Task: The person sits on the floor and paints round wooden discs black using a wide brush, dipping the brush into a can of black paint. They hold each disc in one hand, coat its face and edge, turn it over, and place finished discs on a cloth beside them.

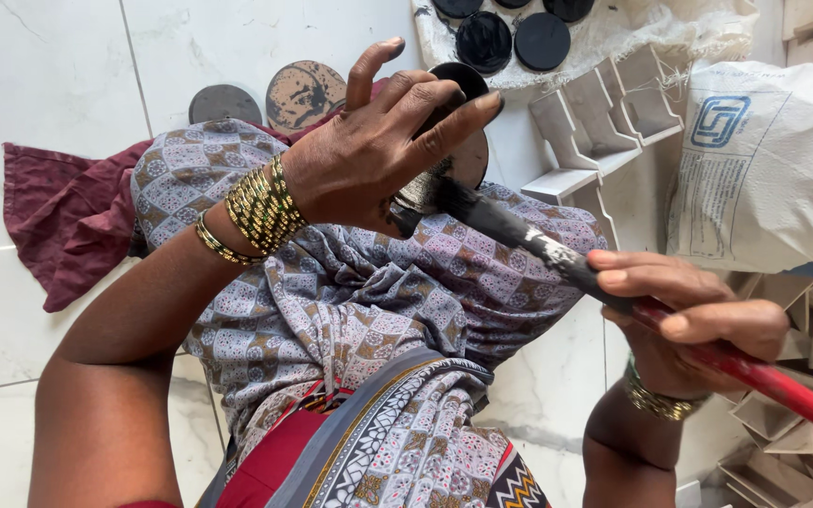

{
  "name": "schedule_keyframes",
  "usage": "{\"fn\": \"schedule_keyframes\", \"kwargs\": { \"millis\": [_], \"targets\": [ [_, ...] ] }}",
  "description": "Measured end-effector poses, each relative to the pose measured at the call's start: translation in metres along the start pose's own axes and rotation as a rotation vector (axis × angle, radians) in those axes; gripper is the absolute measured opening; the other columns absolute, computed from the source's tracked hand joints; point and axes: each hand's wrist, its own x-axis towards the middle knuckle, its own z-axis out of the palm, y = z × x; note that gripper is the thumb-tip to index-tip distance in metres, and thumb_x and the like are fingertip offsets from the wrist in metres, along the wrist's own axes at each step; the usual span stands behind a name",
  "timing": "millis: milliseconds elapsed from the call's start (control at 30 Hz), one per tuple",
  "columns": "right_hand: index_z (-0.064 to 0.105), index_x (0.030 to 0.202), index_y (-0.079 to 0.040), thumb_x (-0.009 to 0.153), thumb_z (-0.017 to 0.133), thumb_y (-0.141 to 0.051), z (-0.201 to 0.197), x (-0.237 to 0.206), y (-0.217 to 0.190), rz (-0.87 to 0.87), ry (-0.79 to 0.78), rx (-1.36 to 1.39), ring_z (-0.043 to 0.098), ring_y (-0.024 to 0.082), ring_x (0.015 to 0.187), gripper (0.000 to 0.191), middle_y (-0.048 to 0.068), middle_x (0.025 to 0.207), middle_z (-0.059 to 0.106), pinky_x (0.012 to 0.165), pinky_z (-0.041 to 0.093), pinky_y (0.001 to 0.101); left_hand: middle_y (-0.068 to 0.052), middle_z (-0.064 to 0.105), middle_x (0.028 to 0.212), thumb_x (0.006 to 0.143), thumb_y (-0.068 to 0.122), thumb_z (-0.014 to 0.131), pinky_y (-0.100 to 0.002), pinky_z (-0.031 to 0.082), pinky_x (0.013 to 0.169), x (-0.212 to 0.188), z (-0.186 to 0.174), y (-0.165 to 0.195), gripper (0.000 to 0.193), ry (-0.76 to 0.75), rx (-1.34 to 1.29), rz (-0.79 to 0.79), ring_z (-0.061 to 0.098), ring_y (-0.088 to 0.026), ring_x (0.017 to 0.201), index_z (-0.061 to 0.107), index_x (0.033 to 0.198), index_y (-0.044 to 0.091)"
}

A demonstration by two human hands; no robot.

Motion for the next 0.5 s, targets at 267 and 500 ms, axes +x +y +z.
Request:
{"fn": "schedule_keyframes", "kwargs": {
  "millis": [267, 500],
  "targets": [
    [0.050, 0.107, -0.010, 0.098, 0.075, -0.007, 0.023, -0.015, 0.021, 0.113, -0.076, 0.242, 0.074, 0.040, 0.108, 0.027, 0.028, 0.106, 0.072, 0.096, 0.064, 0.0491, -0.019, 0.055, 0.141, 0.059, 0.058, 0.096, -0.057, 0.011, 0.124, 0.003, 0.005, 0.006, 0.133, 0.086, -0.009, 0.048, 0.054, -0.035, 0.136, 0.033, 0.167, 0.013],
    [0.051, 0.101, -0.008, 0.100, 0.063, -0.017, -0.001, 0.000, 0.003, 0.096, -0.140, 0.215, 0.073, 0.043, 0.107, 0.015, 0.030, 0.106, 0.070, 0.091, 0.064, 0.0518, -0.020, 0.055, 0.141, 0.047, 0.059, 0.098, -0.059, 0.012, 0.122, -0.001, 0.004, 0.003, 0.145, 0.052, -0.010, 0.043, 0.054, -0.036, 0.136, 0.031, 0.167, 0.014]
  ]
}}
